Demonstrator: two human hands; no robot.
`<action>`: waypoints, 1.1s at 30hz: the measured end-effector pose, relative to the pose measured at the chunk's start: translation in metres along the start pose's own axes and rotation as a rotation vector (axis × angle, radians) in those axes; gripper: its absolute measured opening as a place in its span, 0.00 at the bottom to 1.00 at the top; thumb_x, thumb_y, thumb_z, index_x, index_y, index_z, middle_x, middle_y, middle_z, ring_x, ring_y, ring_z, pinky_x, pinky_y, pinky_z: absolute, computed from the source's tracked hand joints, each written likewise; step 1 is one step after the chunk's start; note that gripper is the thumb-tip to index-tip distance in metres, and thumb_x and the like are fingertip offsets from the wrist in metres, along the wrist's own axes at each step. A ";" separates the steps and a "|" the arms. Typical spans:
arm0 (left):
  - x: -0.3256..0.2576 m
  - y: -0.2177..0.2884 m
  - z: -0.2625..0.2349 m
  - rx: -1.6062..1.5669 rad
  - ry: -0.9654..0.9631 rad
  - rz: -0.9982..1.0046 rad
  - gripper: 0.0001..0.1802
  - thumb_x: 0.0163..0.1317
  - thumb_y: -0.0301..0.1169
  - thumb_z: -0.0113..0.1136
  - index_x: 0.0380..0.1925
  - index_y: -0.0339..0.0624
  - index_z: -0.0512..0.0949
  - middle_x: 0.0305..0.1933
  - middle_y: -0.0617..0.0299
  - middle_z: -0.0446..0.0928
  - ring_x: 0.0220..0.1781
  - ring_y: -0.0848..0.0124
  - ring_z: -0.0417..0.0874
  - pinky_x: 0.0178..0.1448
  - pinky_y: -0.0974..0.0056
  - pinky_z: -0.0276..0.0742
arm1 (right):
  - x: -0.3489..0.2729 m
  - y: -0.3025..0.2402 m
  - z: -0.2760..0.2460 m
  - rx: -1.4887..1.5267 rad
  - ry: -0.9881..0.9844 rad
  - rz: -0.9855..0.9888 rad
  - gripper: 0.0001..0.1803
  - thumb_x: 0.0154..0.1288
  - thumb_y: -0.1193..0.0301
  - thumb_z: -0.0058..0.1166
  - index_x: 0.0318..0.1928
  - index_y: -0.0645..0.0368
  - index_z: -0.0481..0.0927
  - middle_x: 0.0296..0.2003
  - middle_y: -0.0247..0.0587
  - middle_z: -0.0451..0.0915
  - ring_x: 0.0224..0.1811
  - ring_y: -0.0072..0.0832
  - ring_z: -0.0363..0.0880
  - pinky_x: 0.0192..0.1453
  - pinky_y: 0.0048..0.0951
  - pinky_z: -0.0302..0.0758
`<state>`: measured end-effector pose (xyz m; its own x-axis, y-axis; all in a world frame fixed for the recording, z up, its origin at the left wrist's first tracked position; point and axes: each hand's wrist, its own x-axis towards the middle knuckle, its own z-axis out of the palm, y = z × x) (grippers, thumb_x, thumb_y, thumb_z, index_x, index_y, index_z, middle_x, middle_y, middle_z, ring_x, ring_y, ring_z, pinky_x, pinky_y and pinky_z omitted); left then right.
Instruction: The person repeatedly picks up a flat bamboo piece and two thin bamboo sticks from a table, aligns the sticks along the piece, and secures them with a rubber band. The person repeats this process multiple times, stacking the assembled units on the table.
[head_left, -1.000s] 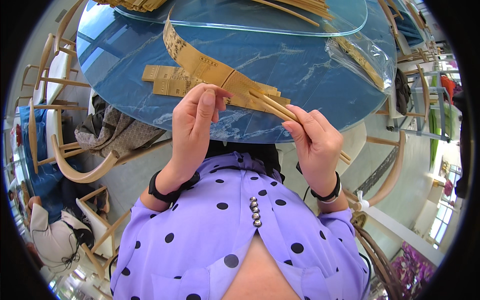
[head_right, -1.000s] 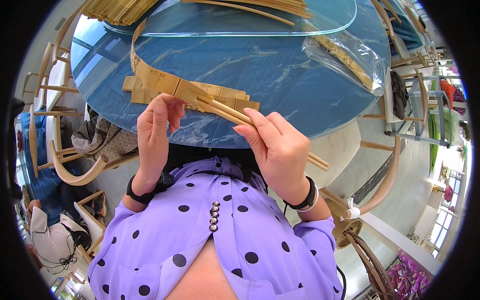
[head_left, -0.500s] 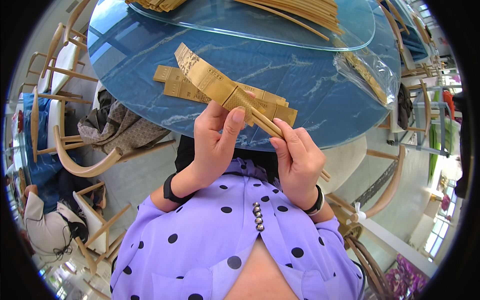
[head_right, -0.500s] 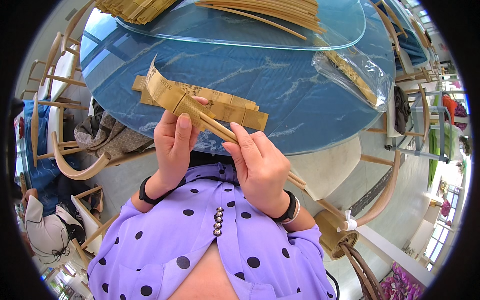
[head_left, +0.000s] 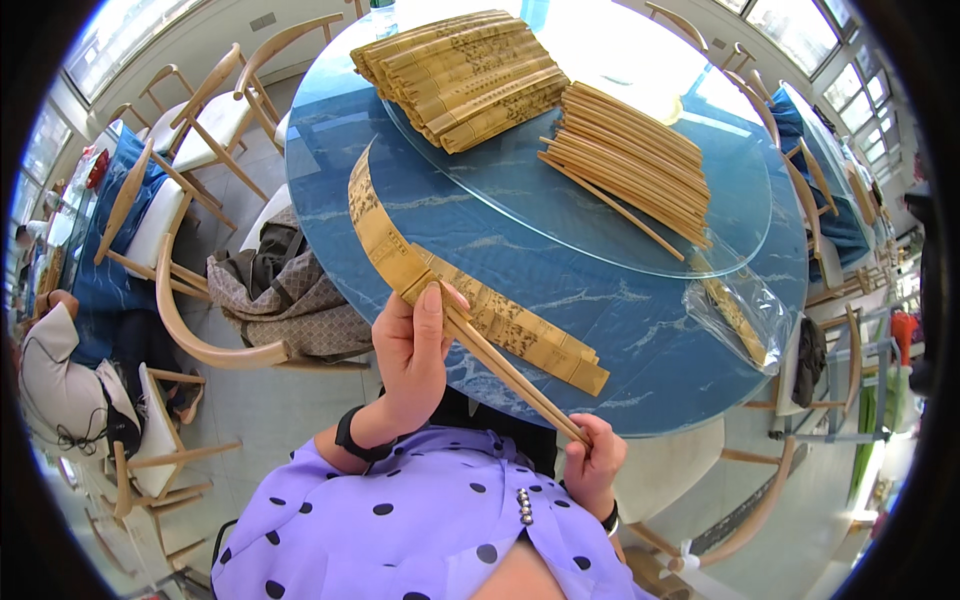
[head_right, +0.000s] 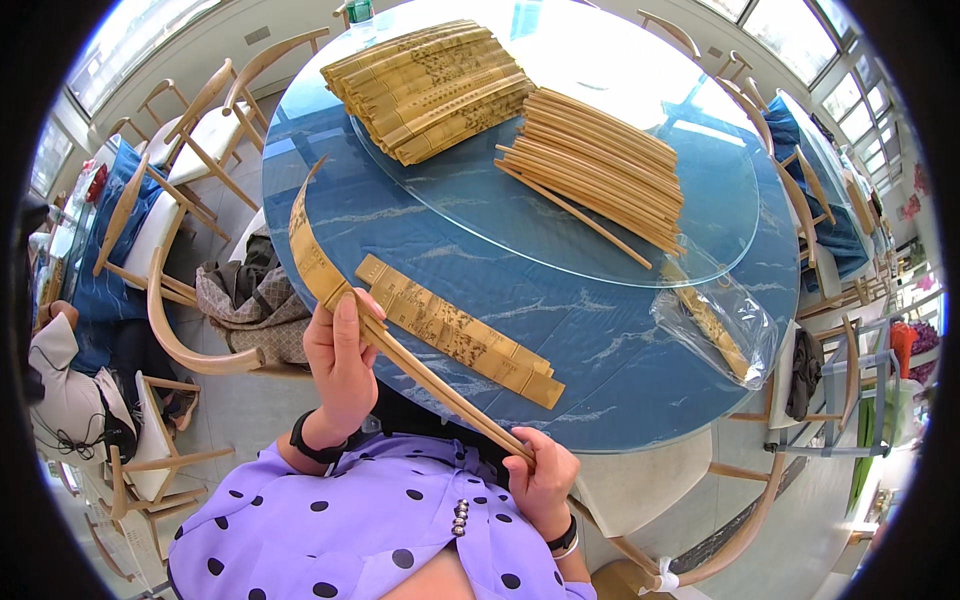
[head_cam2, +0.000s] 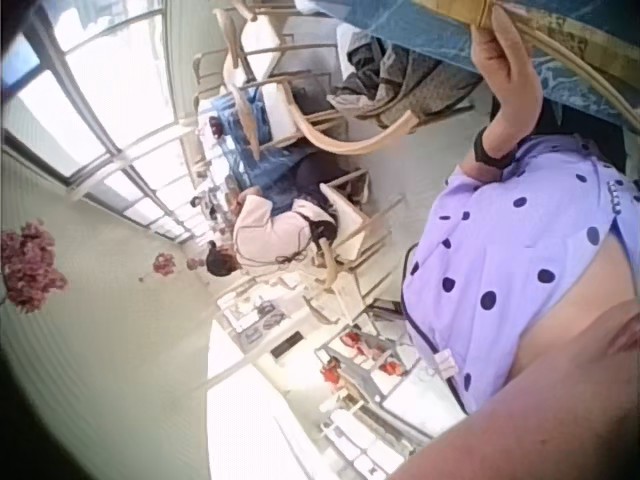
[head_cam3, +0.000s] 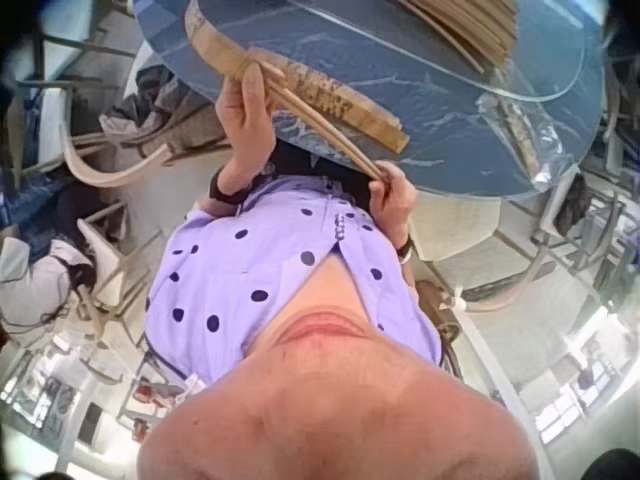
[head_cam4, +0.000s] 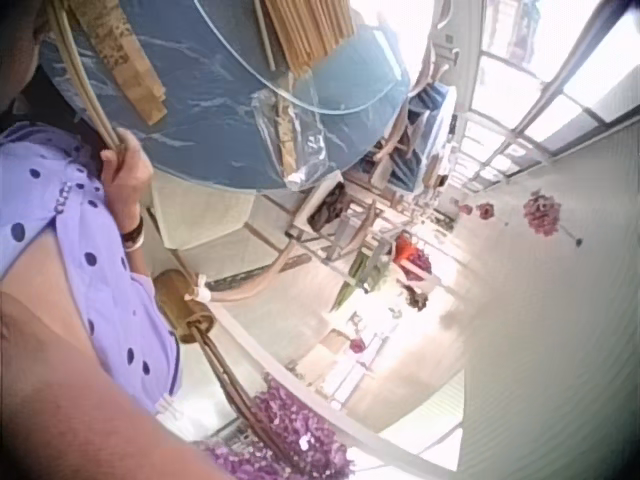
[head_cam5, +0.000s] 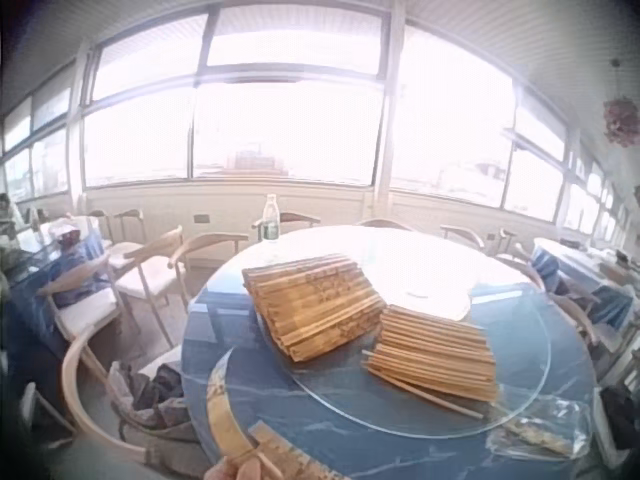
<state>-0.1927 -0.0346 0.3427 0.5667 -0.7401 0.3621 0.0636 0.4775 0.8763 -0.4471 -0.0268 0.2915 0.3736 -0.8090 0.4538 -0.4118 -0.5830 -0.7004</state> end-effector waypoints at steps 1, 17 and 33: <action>-0.002 -0.003 0.001 0.011 0.000 -0.028 0.14 0.83 0.37 0.45 0.45 0.40 0.76 0.40 0.66 0.79 0.21 0.89 0.58 0.22 0.79 0.52 | -0.010 0.001 0.001 -0.022 0.000 0.020 0.22 0.75 0.52 0.58 0.45 0.62 0.82 0.20 0.38 0.73 0.18 0.36 0.72 0.23 0.33 0.67; 0.009 -0.022 0.007 0.053 -0.061 -0.199 0.21 0.82 0.40 0.50 0.34 0.36 0.79 0.23 0.73 0.69 0.25 0.86 0.61 0.27 0.74 0.55 | -0.015 -0.002 -0.003 -0.055 0.153 -0.010 0.14 0.67 0.67 0.68 0.44 0.62 0.81 0.31 0.44 0.85 0.25 0.37 0.82 0.30 0.31 0.77; 0.006 -0.025 0.023 0.067 0.035 -0.065 0.17 0.81 0.34 0.53 0.31 0.37 0.75 0.24 0.73 0.64 0.28 0.85 0.59 0.29 0.73 0.56 | -0.007 -0.009 0.006 -0.050 0.175 -0.087 0.13 0.69 0.69 0.66 0.46 0.65 0.80 0.35 0.46 0.87 0.27 0.36 0.84 0.32 0.30 0.79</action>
<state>-0.2098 -0.0615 0.3305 0.5914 -0.7510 0.2938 0.0468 0.3957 0.9172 -0.4409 -0.0158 0.2915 0.2614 -0.7536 0.6031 -0.4269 -0.6507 -0.6280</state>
